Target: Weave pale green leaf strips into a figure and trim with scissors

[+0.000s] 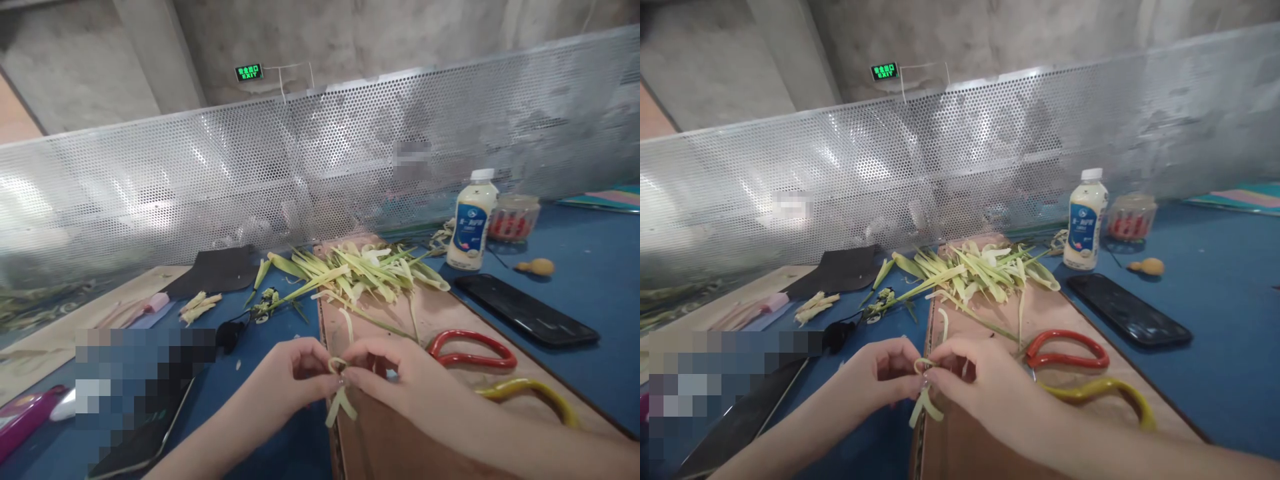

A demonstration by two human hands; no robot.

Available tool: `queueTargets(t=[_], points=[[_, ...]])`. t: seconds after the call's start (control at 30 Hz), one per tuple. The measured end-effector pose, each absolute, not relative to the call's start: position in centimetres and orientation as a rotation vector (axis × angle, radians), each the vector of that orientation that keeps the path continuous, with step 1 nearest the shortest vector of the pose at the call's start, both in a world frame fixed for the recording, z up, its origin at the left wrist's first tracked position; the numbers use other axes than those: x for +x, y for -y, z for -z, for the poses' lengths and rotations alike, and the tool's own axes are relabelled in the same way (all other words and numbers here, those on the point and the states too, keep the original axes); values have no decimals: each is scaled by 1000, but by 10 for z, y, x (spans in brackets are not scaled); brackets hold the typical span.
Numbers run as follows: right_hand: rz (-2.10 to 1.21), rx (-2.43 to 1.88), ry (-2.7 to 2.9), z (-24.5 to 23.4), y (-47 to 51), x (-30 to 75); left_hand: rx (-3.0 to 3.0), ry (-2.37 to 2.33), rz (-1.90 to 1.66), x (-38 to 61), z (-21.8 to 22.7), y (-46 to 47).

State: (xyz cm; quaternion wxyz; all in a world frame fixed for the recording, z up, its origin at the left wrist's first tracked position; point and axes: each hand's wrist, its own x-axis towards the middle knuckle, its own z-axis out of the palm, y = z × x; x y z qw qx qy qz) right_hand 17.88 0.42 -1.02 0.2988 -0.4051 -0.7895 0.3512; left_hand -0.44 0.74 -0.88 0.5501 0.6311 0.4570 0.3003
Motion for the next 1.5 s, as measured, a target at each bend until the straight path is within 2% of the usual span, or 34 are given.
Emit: queueTargets(t=[0.43, 1.03, 1.13, 1.27, 1.5], points=[[-502, -968, 2253, 29, -1, 176, 1403, -1000, -793, 0, 10, -6], [-351, -949, 2129, 38, 1, 168, 1420, -1101, -859, 6, 9, -2], [-393, -934, 2101, 35, 4, 167, 1427, -1085, -836, 6, 9, -2], [-627, -895, 2056, 27, 6, 170, 1472, -1056, -849, 4, 10, -3], [-907, -1044, 1880, 23, 5, 172, 1414, -1027, -843, 4, 2, 2]])
